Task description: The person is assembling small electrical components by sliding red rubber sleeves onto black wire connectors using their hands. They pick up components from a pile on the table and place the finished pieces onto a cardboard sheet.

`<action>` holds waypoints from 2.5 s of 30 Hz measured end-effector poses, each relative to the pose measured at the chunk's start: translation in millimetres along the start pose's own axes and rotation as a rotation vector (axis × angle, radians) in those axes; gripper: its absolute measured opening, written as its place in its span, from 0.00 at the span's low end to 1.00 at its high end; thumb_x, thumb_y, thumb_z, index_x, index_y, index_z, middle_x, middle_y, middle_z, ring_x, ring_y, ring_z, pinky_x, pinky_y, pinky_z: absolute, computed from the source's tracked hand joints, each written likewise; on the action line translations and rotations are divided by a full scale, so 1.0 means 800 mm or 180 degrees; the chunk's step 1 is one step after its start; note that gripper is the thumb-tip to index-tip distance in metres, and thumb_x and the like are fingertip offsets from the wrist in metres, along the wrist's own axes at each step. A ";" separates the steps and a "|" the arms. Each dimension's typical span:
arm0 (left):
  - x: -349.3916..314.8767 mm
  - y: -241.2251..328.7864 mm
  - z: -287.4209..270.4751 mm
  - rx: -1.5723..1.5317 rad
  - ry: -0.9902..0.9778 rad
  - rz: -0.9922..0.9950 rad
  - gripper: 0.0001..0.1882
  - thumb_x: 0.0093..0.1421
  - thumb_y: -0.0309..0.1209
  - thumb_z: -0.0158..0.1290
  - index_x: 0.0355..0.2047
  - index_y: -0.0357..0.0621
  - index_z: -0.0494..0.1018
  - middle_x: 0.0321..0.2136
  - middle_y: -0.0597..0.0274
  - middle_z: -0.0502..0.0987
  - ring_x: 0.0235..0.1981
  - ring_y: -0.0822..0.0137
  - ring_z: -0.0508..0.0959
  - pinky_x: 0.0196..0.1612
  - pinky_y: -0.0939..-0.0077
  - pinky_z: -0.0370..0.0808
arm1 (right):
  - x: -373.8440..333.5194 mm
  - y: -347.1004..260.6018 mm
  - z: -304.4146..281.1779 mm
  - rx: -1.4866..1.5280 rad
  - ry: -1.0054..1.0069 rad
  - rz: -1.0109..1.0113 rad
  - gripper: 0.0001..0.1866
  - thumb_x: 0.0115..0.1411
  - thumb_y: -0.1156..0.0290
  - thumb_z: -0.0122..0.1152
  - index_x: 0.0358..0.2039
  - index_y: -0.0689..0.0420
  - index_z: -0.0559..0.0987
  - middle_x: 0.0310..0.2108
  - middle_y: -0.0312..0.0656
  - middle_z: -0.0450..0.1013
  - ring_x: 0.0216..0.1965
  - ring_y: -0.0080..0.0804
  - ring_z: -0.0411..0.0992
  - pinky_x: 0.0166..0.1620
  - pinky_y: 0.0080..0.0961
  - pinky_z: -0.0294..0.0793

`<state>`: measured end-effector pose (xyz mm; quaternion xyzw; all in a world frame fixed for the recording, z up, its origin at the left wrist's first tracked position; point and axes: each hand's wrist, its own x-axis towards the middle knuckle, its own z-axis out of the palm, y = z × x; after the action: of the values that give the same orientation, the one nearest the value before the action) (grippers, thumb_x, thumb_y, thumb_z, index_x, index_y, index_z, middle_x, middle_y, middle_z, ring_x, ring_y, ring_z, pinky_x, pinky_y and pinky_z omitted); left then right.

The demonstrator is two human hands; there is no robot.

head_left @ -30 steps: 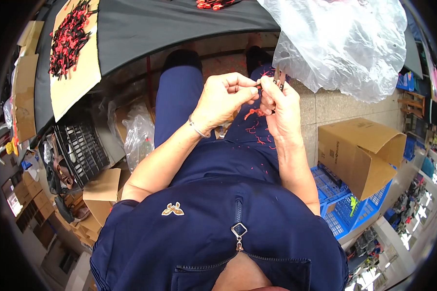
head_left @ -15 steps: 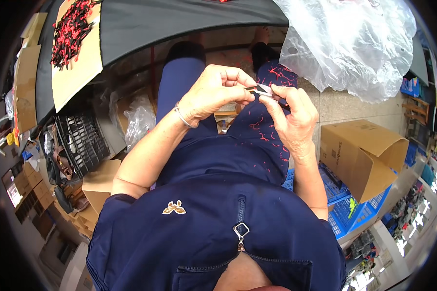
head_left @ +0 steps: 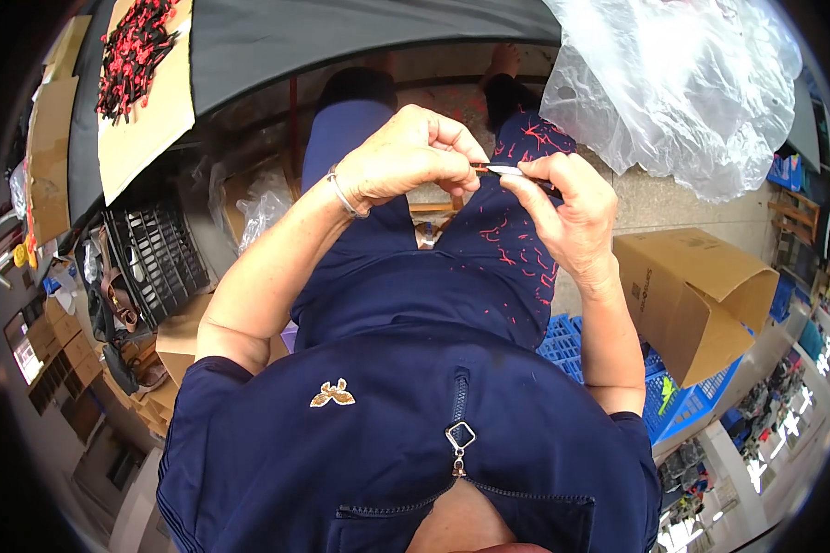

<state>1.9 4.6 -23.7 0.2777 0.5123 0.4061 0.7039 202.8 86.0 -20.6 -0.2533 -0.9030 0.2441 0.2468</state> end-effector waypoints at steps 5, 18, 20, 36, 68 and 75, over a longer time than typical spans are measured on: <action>0.004 -0.002 -0.001 -0.0018 -0.0002 0.0023 0.07 0.50 0.23 0.52 0.30 0.33 0.75 0.23 0.59 0.78 0.23 0.76 0.76 0.31 0.84 0.74 | -0.001 -0.002 0.004 0.0136 0.0109 0.0094 0.09 0.45 0.67 0.70 0.24 0.55 0.78 0.21 0.35 0.72 0.20 0.31 0.68 0.24 0.25 0.68; 0.008 -0.040 0.036 0.2693 0.1598 0.2430 0.08 0.49 0.21 0.58 0.32 0.38 0.78 0.27 0.57 0.80 0.27 0.66 0.81 0.31 0.79 0.77 | -0.013 0.004 0.037 0.3342 0.0208 0.2834 0.09 0.54 0.68 0.66 0.26 0.60 0.76 0.17 0.25 0.66 0.17 0.08 0.57 0.20 0.09 0.53; 0.010 -0.049 0.035 0.2831 0.1648 0.2795 0.08 0.48 0.20 0.57 0.31 0.38 0.77 0.27 0.56 0.80 0.27 0.64 0.81 0.31 0.79 0.77 | -0.013 0.003 0.043 0.3580 0.0289 0.2770 0.09 0.56 0.68 0.64 0.26 0.59 0.76 0.16 0.23 0.64 0.16 0.07 0.56 0.19 0.09 0.51; 0.009 -0.040 0.021 -0.0345 0.0624 0.0073 0.09 0.56 0.29 0.56 0.36 0.38 0.76 0.29 0.64 0.79 0.32 0.79 0.76 0.39 0.84 0.72 | 0.003 0.010 0.045 0.2898 0.0548 0.2381 0.10 0.54 0.76 0.64 0.37 0.61 0.75 0.20 0.25 0.66 0.22 0.10 0.58 0.25 0.10 0.57; 0.075 0.092 -0.199 0.3260 0.3716 0.1872 0.08 0.51 0.32 0.58 0.31 0.44 0.80 0.30 0.59 0.78 0.31 0.63 0.78 0.37 0.72 0.74 | 0.015 0.017 0.068 0.2811 0.0500 0.2493 0.06 0.57 0.74 0.61 0.34 0.60 0.77 0.25 0.29 0.70 0.24 0.11 0.64 0.27 0.10 0.63; 0.037 0.091 -0.142 0.0887 0.2729 0.1615 0.12 0.56 0.33 0.54 0.35 0.37 0.78 0.25 0.64 0.78 0.26 0.78 0.74 0.31 0.84 0.70 | 0.020 0.018 0.064 0.2748 0.0546 0.2292 0.07 0.57 0.78 0.60 0.37 0.63 0.75 0.26 0.30 0.71 0.25 0.12 0.64 0.28 0.10 0.64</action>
<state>-121.9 64.7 -16.1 0.2930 0.7205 0.5693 0.2665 166.4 90.1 -62.7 -0.4403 -0.5548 0.6383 0.3016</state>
